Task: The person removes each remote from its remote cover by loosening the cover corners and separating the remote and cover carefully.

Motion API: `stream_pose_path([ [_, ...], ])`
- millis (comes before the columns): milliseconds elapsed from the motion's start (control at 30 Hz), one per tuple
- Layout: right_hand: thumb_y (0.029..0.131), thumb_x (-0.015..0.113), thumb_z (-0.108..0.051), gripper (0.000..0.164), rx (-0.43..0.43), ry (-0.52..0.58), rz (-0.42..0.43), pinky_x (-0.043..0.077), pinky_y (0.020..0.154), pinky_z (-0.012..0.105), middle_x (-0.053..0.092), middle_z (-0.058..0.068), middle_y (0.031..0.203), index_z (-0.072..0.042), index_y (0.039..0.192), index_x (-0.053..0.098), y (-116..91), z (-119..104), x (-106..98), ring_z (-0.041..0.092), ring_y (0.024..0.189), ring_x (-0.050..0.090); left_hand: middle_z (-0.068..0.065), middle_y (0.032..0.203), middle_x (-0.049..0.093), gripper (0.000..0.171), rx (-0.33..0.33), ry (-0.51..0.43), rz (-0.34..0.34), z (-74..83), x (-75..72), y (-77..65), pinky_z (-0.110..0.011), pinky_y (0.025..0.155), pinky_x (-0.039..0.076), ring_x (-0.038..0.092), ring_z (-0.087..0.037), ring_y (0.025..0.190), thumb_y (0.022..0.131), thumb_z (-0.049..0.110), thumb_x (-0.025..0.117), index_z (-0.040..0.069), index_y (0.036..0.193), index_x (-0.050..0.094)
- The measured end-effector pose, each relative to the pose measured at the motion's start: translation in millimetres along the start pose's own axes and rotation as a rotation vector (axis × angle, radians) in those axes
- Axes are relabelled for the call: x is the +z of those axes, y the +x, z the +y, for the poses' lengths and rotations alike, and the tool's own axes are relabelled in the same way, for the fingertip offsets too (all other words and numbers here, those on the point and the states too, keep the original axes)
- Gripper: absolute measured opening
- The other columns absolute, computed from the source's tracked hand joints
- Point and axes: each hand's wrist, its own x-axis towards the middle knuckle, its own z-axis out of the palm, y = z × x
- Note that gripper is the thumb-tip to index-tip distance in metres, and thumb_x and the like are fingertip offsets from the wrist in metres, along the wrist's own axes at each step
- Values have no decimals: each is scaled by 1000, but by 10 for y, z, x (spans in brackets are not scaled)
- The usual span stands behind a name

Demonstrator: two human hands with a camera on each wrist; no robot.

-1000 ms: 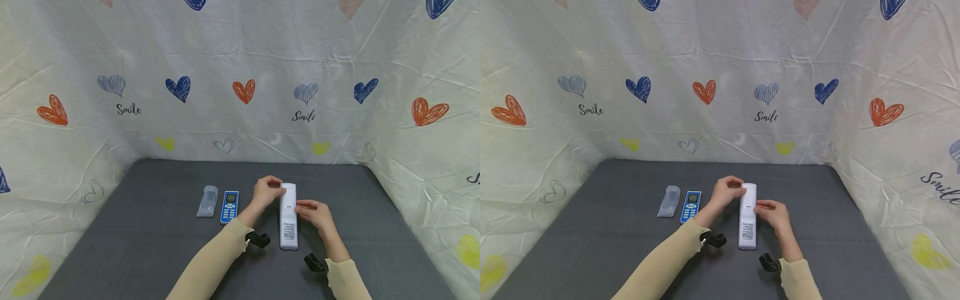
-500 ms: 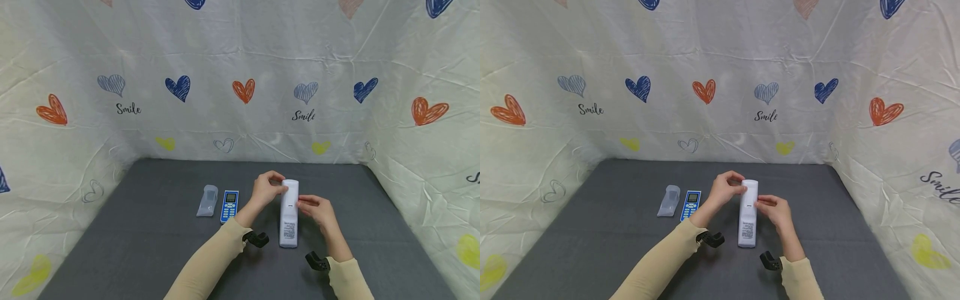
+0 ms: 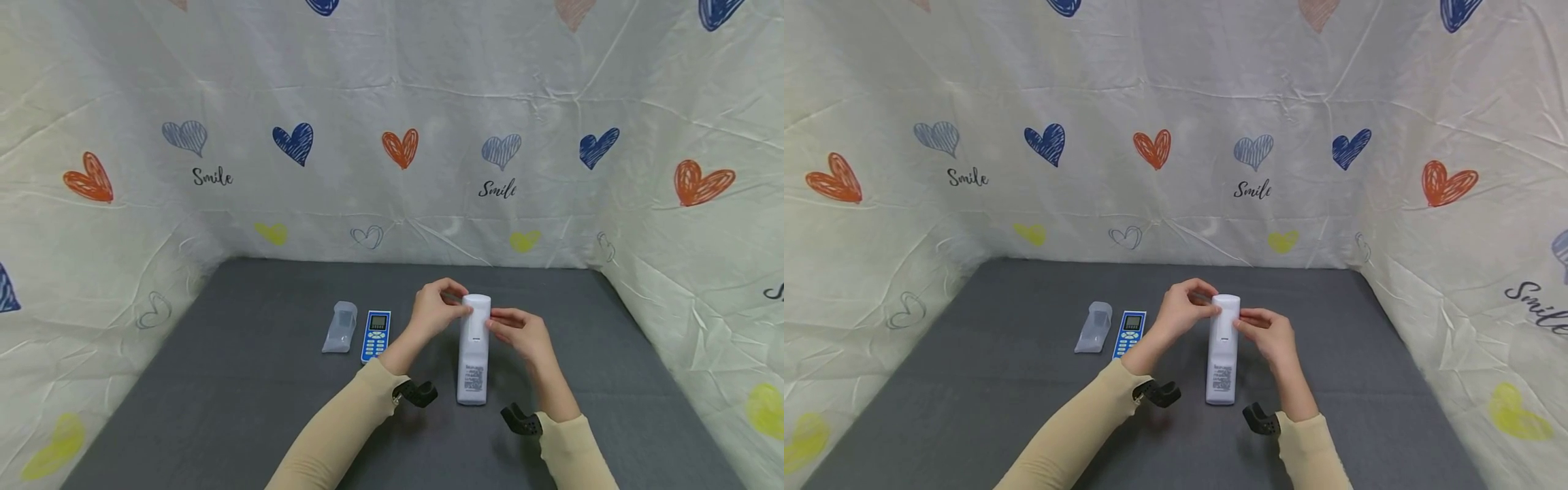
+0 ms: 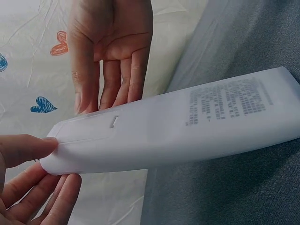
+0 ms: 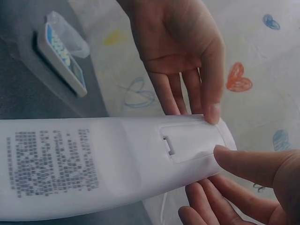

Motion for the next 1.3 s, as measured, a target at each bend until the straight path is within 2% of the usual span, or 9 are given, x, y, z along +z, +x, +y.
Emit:
stream_pose_path([
  [400,84,72,-19,45,-41,-26,-16,54,86,29,64,17,120,-1,123,60,1,-112,-22,9,96,64,-5,97,69,21,53,-21,-30,39,-42,-46,-26,65,55,67,-16,82,78,13,78,12,97,69],
  [667,84,73,-23,46,-82,-86,-12,51,92,37,64,16,121,-4,123,61,12,-171,-37,20,105,63,-5,97,69,22,58,-23,-50,58,-55,-86,-26,64,54,66,-20,85,78,14,78,12,99,69],
  [933,81,75,-24,43,-245,-205,-24,54,85,39,66,17,116,-6,119,64,38,-173,-81,28,104,65,-5,97,69,22,89,0,-47,61,-61,-107,-25,64,54,66,-19,85,79,14,77,12,99,68],
  [1300,77,78,-33,43,-352,-289,-42,57,76,36,70,11,108,-11,113,69,109,-134,-149,23,94,69,-4,97,69,23,105,12,-49,51,-64,-109,-24,63,54,66,-14,82,78,15,77,12,99,68],
])
